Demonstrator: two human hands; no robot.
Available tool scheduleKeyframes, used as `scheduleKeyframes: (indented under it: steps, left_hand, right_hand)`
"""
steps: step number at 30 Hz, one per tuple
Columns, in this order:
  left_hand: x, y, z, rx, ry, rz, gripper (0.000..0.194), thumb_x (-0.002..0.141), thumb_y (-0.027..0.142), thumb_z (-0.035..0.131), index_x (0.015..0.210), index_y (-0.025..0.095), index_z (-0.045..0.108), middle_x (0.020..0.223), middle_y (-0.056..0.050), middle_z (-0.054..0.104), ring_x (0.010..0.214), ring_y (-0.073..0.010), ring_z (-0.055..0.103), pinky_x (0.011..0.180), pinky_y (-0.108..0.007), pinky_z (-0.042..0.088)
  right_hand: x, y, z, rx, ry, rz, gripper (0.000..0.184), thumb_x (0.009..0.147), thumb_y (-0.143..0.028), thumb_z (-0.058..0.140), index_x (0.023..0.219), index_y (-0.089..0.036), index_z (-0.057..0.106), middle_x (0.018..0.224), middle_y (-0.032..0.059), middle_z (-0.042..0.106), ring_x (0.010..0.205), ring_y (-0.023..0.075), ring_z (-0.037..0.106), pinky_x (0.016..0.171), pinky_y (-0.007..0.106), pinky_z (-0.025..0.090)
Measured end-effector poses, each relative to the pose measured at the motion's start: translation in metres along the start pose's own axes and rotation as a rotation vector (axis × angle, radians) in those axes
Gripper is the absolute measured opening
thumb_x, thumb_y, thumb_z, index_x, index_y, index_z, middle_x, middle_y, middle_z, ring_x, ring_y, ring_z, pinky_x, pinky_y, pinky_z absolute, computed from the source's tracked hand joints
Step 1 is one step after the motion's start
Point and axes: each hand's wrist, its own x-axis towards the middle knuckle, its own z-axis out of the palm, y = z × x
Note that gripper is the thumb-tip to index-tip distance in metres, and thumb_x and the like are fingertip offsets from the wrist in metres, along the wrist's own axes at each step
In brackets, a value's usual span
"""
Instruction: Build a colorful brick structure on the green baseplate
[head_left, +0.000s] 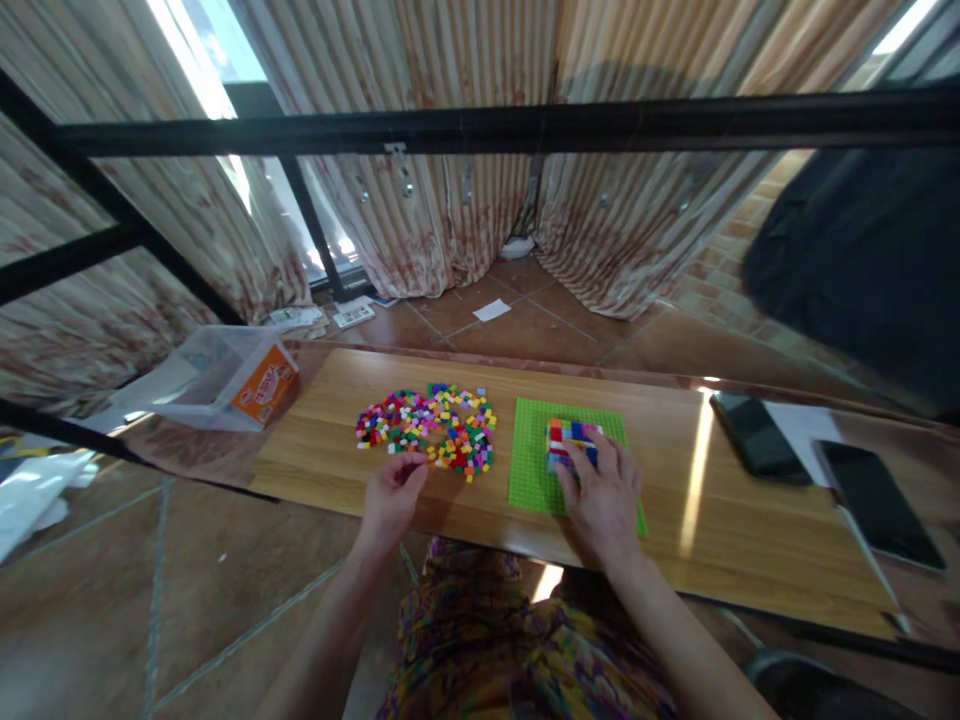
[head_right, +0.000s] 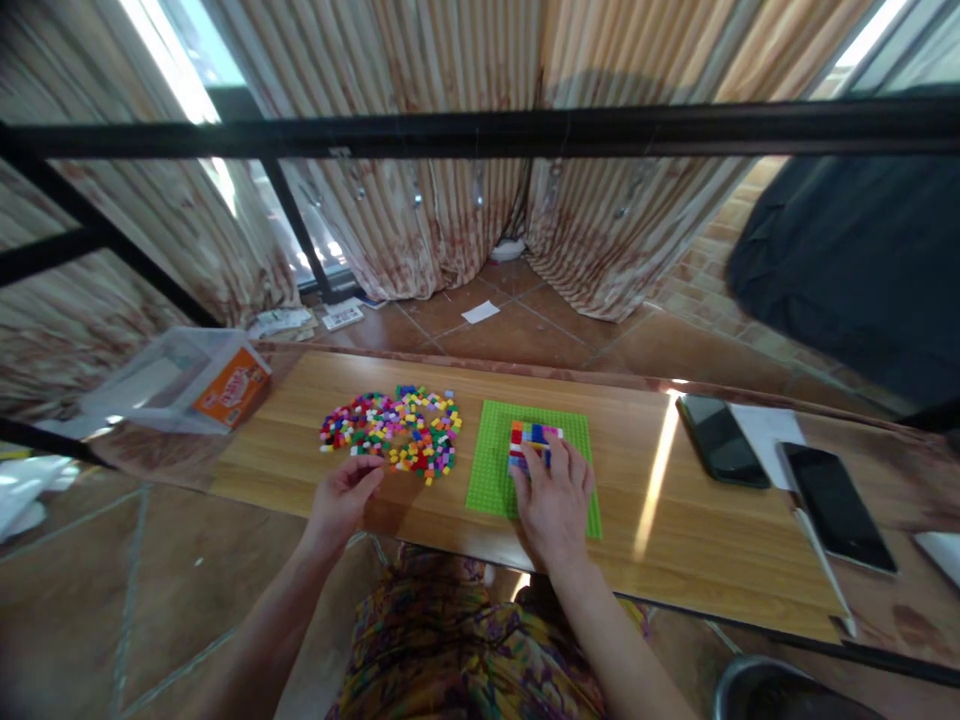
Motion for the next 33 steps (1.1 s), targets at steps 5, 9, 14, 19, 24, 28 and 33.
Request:
scheduleKeyframes:
  steps: [5, 9, 14, 19, 24, 28, 33]
  left_hand:
    - [0.004, -0.012, -0.021, 0.011, 0.092, -0.001, 0.022, 0.069, 0.032, 0.063, 0.085, 0.016, 0.065, 0.072, 0.000, 0.066, 0.066, -0.0128, 0.060, 0.062, -0.023, 0.046]
    - [0.009, -0.021, -0.031, 0.089, 0.116, 0.026, 0.022, 0.072, 0.030, 0.059, 0.088, 0.016, 0.065, 0.077, -0.002, 0.067, 0.069, -0.0139, 0.061, 0.063, -0.023, 0.047]
    - [0.008, -0.022, -0.034, 0.309, 0.176, 0.114, 0.020, 0.076, 0.027, 0.056, 0.092, 0.018, 0.065, 0.076, -0.001, 0.067, 0.068, -0.0150, 0.062, 0.065, -0.026, 0.048]
    - [0.006, -0.029, -0.036, 0.467, 0.214, 0.241, 0.020, 0.079, 0.022, 0.055, 0.096, 0.019, 0.064, 0.084, -0.003, 0.067, 0.073, -0.0159, 0.064, 0.071, -0.028, 0.051]
    - [0.021, -0.038, -0.034, 0.439, 0.257, 0.329, 0.019, 0.087, 0.022, 0.049, 0.099, 0.018, 0.063, 0.088, -0.005, 0.065, 0.072, -0.0151, 0.063, 0.071, -0.028, 0.052]
    - [0.038, -0.037, -0.026, 0.442, 0.280, 0.421, 0.018, 0.090, 0.023, 0.047, 0.096, 0.017, 0.063, 0.092, -0.007, 0.067, 0.085, -0.0178, 0.064, 0.079, -0.031, 0.052]
    - [0.050, -0.035, -0.014, 0.414, 0.241, 0.506, 0.018, 0.089, 0.017, 0.047, 0.096, 0.017, 0.063, 0.094, -0.007, 0.068, 0.090, -0.0180, 0.064, 0.082, -0.031, 0.051]
  right_hand:
    - [-0.009, 0.008, 0.010, 0.039, 0.016, 0.033, 0.038, 0.092, -0.040, 0.048, 0.124, -0.028, 0.062, 0.138, 0.0123, 0.049, 0.123, 0.0351, 0.042, 0.098, 0.055, 0.035]
    - [-0.011, 0.013, 0.013, 0.058, 0.020, 0.033, 0.037, 0.092, -0.041, 0.047, 0.121, -0.028, 0.065, 0.140, 0.0119, 0.047, 0.122, 0.0351, 0.044, 0.098, 0.057, 0.036]
    - [-0.006, 0.010, 0.005, 0.051, 0.040, 0.015, 0.036, 0.090, -0.042, 0.050, 0.119, -0.027, 0.066, 0.142, 0.0122, 0.044, 0.125, 0.0368, 0.042, 0.100, 0.058, 0.033]
    - [-0.001, -0.023, 0.001, 0.131, 0.048, -0.116, 0.030, 0.090, -0.032, 0.053, 0.117, -0.026, 0.065, 0.134, 0.0123, 0.051, 0.121, 0.0313, 0.047, 0.098, 0.051, 0.038]
    - [0.001, -0.076, 0.020, 0.328, -0.101, -0.250, 0.023, 0.092, -0.024, 0.050, 0.106, -0.021, 0.068, 0.111, 0.0088, 0.062, 0.102, 0.0223, 0.053, 0.090, 0.039, 0.044]
    - [0.008, -0.104, 0.041, 0.378, -0.174, -0.230, 0.021, 0.091, -0.023, 0.053, 0.103, -0.020, 0.069, 0.102, 0.0082, 0.064, 0.096, 0.0210, 0.053, 0.086, 0.035, 0.043]
    - [0.020, -0.123, 0.058, 0.305, -0.201, -0.206, 0.014, 0.087, -0.027, 0.061, 0.095, -0.021, 0.071, 0.099, 0.0068, 0.065, 0.095, 0.0224, 0.050, 0.083, 0.036, 0.038]
